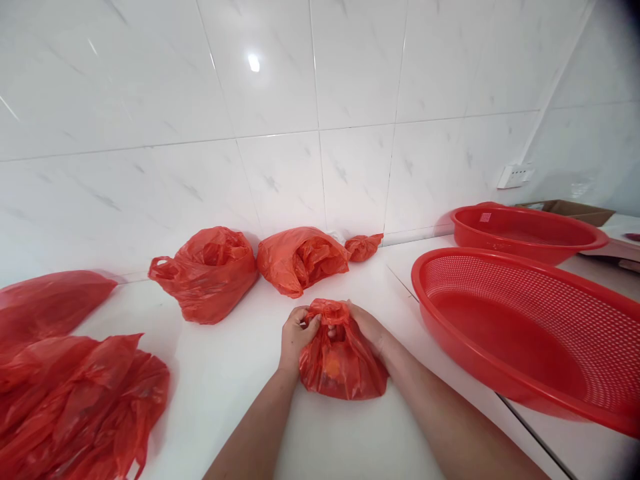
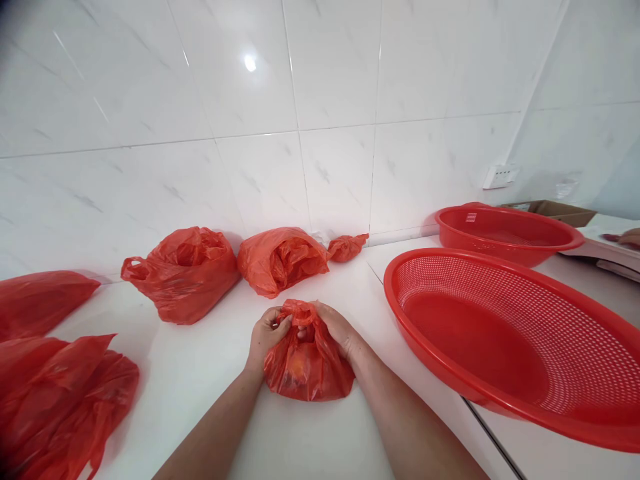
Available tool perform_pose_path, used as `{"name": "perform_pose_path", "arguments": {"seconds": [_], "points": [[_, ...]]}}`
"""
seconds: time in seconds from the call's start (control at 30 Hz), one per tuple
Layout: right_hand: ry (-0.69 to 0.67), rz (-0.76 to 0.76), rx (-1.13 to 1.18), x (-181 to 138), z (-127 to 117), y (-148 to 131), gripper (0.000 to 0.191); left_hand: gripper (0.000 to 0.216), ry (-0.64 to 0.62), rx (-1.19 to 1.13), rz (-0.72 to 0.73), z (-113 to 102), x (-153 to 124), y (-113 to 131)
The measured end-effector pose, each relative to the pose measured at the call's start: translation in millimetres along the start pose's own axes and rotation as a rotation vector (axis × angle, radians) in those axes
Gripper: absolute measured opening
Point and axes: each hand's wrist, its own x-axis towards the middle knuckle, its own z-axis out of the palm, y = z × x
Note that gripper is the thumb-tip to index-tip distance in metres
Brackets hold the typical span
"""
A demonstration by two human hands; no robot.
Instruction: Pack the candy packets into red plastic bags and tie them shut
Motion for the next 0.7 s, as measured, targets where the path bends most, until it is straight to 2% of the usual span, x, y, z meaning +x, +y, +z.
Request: {"name": "perform_pose_path", "arguments": {"seconds": [0.1, 0.23, 0.33, 0.4, 0.5, 0.6, 0.7], "points": [[-0.017, -0.081, -0.046, 2, -1, 1, 0.035, 0.017, -0.014, -0.009, -0.052, 0, -2, 2], [-0.027, -0.128, -0.076, 3, -4, -1, 0.04, 0.025, -0.035, -0.074, -0.085, 1, -4, 7], [-0.008, -0.138, -0.176, 2, -3, -3, 0.047, 0.031, -0.109, -0.192, -0.105, 1, -5, 7], [0.057, -0.168, -0.329, 1, -1, -4, 0.049, 0.033, -0.142, -0.262, -0.122, 0, -4, 6], [0.182, -0.222, -0.601, 2, 3, 0, 0.044, 0.036, -0.11, -0.287, -0.13, -1, -2, 3], [0.281, -0.268, -0.793, 5, 5, 5, 0.023, 0.032, -0.061, -0.251, -0.093, 1, -3, 3], [0.428, -0.286, -0.938, 8, 3, 8, 0.005, 0.025, -0.066, -0.204, -0.041, 5, -7, 5]]}}
